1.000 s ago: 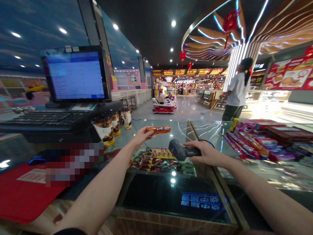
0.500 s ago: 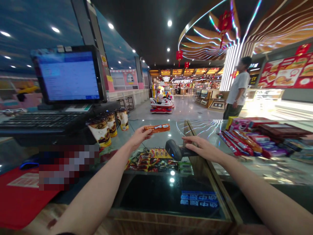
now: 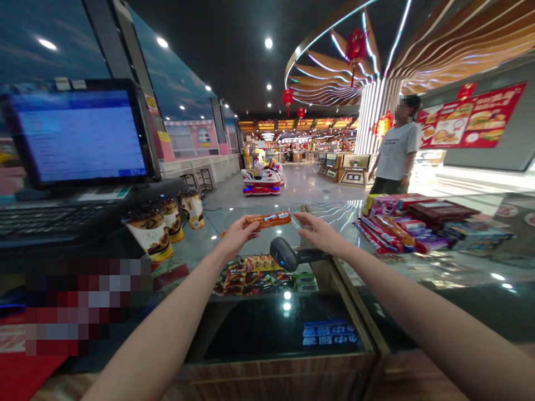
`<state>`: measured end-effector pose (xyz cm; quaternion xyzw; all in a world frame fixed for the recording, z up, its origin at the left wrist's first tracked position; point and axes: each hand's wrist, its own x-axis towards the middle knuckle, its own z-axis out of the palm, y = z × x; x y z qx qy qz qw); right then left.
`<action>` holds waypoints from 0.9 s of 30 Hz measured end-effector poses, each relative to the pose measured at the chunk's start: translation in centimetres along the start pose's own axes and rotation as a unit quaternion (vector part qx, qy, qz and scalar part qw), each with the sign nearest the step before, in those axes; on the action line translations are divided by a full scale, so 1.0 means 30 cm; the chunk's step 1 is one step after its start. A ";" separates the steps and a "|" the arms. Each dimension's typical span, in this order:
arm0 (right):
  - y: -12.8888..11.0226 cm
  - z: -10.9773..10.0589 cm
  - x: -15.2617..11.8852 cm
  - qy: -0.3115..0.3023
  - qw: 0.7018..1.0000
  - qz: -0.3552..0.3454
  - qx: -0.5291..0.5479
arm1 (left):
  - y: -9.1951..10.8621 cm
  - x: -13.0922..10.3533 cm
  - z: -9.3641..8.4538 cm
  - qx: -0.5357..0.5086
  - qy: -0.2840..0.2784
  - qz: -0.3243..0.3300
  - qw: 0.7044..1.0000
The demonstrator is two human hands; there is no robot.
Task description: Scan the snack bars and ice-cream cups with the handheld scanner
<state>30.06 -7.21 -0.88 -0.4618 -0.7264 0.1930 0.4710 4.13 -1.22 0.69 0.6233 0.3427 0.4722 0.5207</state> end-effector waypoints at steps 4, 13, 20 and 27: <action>-0.019 0.026 0.031 0.008 0.996 -0.017 0.088 | 0.021 0.012 0.034 -0.014 0.031 0.005 0.999; -0.033 0.013 0.011 0.057 0.992 0.034 0.111 | 0.076 0.039 0.091 -0.012 0.072 0.003 0.997; -0.046 -0.052 -0.044 0.095 0.988 0.065 0.102 | 0.118 0.097 0.205 0.031 0.093 0.019 0.995; -0.035 -0.162 -0.121 0.149 0.978 0.090 0.116 | 0.143 0.151 0.379 0.038 0.057 0.026 0.997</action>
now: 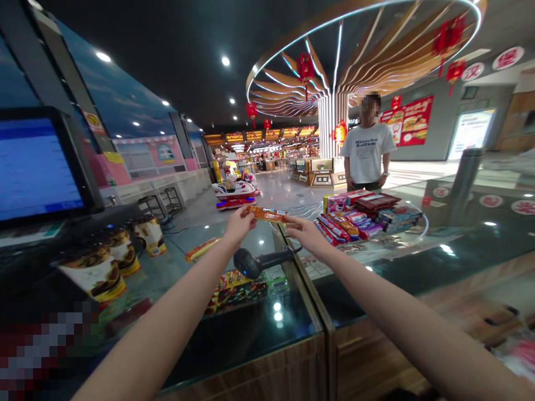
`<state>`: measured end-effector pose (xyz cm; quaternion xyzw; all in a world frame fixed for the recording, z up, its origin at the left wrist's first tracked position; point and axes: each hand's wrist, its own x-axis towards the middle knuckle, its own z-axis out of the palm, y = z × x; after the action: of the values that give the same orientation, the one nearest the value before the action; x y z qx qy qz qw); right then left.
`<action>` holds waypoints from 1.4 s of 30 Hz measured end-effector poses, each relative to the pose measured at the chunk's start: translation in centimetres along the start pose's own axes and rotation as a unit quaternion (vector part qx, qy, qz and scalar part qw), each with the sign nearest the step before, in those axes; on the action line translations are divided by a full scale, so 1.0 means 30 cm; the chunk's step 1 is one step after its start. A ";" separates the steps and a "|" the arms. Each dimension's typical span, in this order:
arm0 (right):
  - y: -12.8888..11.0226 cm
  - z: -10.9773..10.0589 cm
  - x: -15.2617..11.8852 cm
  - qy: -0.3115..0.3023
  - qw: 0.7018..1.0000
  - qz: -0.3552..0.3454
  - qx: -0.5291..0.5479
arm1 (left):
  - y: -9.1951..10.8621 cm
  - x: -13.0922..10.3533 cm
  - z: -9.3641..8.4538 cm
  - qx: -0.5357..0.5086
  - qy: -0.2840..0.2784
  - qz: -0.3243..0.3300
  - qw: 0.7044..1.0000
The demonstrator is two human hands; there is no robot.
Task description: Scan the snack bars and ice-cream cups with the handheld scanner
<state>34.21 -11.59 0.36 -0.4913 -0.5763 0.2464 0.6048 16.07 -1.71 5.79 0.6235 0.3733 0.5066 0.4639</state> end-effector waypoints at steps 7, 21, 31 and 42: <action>0.007 -0.176 -0.057 0.040 0.999 0.019 0.015 | 0.025 0.015 0.215 0.041 -0.020 0.025 0.999; 0.068 -0.452 -0.142 0.124 0.979 0.120 0.112 | -0.045 0.040 0.584 0.036 -0.126 -0.009 0.991; 0.145 -0.518 -0.172 0.117 0.985 0.128 0.009 | -0.156 0.072 0.707 0.019 -0.164 -0.039 0.986; 0.187 -0.499 -0.179 0.076 0.986 0.071 -0.130 | -0.224 0.087 0.743 0.013 -0.158 -0.011 0.987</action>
<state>48.62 -18.67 -4.80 -0.6227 -0.5197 0.1733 0.5587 38.44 -1.76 -1.16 0.6981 0.3085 0.3915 0.5140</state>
